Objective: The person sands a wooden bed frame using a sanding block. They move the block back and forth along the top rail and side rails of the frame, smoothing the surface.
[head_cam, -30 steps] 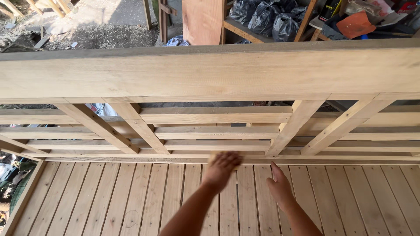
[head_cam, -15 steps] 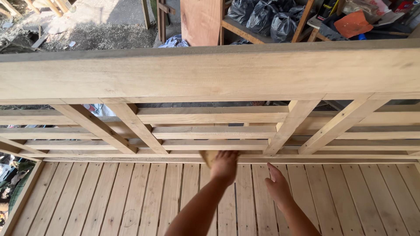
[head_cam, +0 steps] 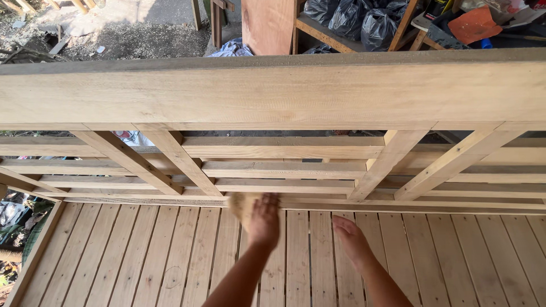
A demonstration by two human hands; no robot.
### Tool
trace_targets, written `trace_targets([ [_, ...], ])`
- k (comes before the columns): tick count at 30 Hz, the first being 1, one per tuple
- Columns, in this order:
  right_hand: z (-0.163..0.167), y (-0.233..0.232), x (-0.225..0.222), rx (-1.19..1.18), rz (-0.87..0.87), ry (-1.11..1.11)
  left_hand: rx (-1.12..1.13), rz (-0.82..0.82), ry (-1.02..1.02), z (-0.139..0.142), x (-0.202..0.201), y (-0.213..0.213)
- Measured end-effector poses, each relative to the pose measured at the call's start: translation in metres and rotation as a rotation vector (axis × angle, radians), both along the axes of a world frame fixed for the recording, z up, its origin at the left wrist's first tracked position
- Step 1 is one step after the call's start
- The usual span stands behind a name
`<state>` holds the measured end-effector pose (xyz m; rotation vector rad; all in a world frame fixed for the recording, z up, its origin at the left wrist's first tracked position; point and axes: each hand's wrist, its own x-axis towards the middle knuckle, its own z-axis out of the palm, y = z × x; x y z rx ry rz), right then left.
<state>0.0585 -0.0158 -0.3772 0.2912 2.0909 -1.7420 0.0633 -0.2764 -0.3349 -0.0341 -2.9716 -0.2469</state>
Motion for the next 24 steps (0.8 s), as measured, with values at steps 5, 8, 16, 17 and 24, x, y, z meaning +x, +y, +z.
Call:
trace_targets([
  [5,0.021,-0.020,0.005,-0.526,-0.177,-0.503,0.024,-0.579,-0.009,-0.006,0.050,0.069],
  [8,0.026,-0.021,0.014,-0.630,-0.071,-0.439,0.081,-0.696,-0.125,-0.009,0.091,0.074],
  [16,0.013,-0.021,0.022,-0.448,0.136,-0.408,0.391,-0.631,-0.091,-0.001,0.090,0.033],
  [17,0.014,-0.022,0.023,-0.507,0.153,-0.384,0.365,-0.587,0.021,0.009,0.086,0.030],
  [24,0.037,-0.027,0.024,-0.706,0.213,-0.295,0.679,-0.233,-0.575,0.083,0.063,0.024],
])
